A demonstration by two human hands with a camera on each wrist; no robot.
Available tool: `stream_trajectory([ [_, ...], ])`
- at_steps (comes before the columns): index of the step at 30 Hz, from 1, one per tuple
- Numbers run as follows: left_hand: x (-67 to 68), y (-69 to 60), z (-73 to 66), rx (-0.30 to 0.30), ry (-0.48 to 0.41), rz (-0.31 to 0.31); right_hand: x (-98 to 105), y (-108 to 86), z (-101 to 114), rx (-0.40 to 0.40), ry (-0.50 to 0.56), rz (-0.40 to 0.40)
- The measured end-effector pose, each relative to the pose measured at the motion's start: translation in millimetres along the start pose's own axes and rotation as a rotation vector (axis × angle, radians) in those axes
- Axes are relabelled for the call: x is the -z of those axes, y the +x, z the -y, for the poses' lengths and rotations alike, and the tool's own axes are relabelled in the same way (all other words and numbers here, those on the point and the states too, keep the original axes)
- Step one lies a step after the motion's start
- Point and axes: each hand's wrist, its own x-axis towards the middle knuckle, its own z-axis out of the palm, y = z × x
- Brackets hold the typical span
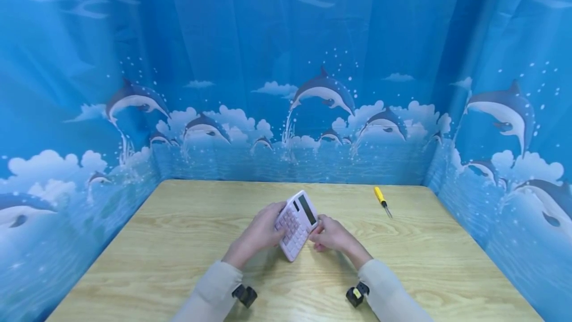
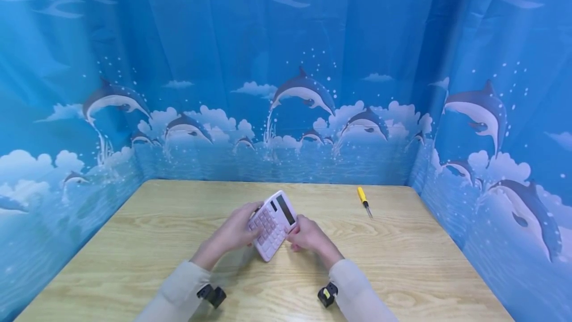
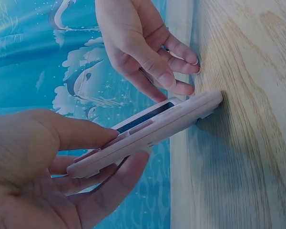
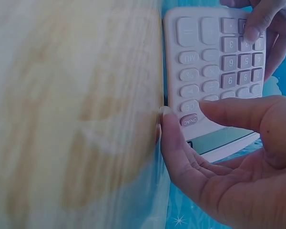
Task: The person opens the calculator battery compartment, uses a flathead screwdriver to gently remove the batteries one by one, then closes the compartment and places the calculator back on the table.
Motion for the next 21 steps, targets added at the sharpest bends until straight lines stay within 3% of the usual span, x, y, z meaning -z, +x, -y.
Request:
stream_trajectory([
  [8, -0.6, 0.0, 2.6, -0.061, 0.022, -0.021, 0.0, -0.4, 1.8, 0.011, -0.013, -0.023],
  [14, -0.3, -0.2, 2.1, -0.068, 0.038, -0.032, 1.6, 1.0, 4.8, 0.019, -0.077, -0.057],
  [21, 0.1, -0.3, 0.7, -0.088, 0.061, -0.037, 2.6, 2.0, 5.1, 0.017, -0.068, -0.055],
])
